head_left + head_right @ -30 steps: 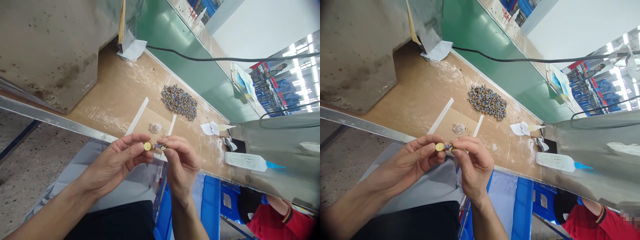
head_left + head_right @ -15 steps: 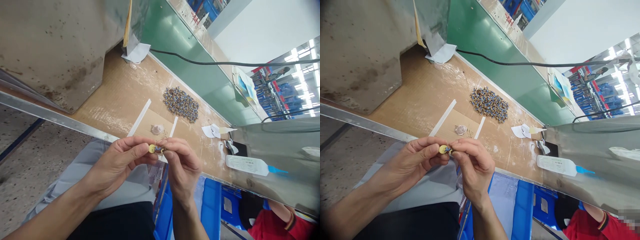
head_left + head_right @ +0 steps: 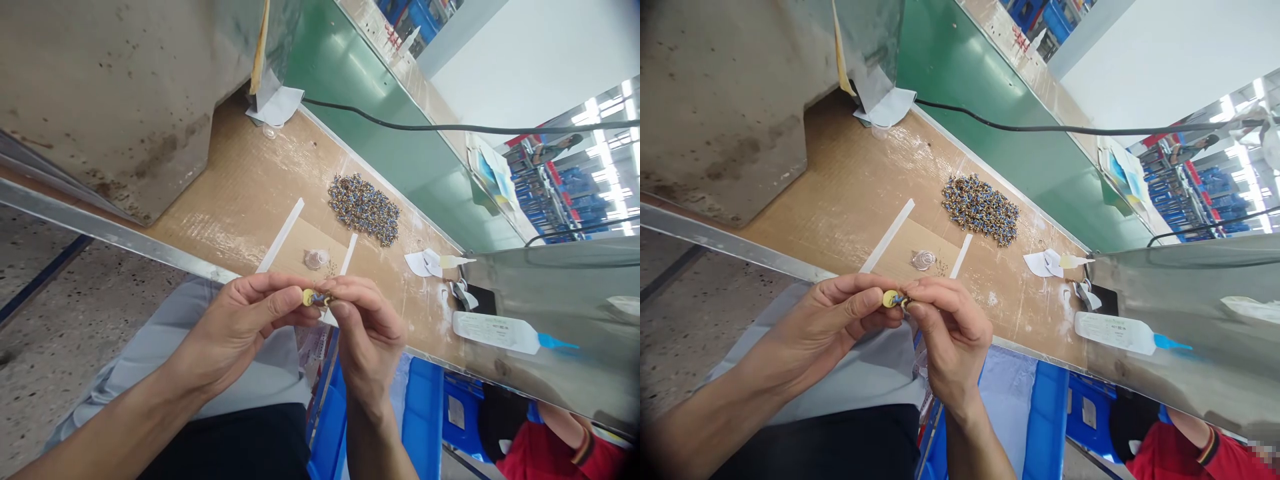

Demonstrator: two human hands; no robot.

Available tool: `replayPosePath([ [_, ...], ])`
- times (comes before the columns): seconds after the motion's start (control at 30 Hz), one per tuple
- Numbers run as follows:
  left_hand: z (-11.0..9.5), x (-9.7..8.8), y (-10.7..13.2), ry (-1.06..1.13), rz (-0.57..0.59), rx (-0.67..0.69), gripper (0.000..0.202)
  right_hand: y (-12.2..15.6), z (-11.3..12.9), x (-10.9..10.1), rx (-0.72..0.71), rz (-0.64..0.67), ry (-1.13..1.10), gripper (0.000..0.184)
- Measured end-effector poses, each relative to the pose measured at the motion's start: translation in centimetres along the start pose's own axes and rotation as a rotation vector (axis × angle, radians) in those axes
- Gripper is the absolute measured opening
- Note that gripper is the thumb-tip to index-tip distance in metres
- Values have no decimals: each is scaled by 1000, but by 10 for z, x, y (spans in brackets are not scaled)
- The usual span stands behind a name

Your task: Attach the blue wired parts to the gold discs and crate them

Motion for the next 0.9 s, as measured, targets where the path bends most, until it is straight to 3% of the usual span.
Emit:
replayPosePath([
  [0.9,1,0,2,2,8,-6,19,0,1,-1,17,3,2,16],
])
Point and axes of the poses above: each hand's wrist, its own y-axis away from the middle knuckle, its own x-axis out of the palm, z = x × y, the point moved 8 cm from there along -y, towards the middle knuckle, and after that the axes turned 5 degrees about z, right-handed, at the moved point
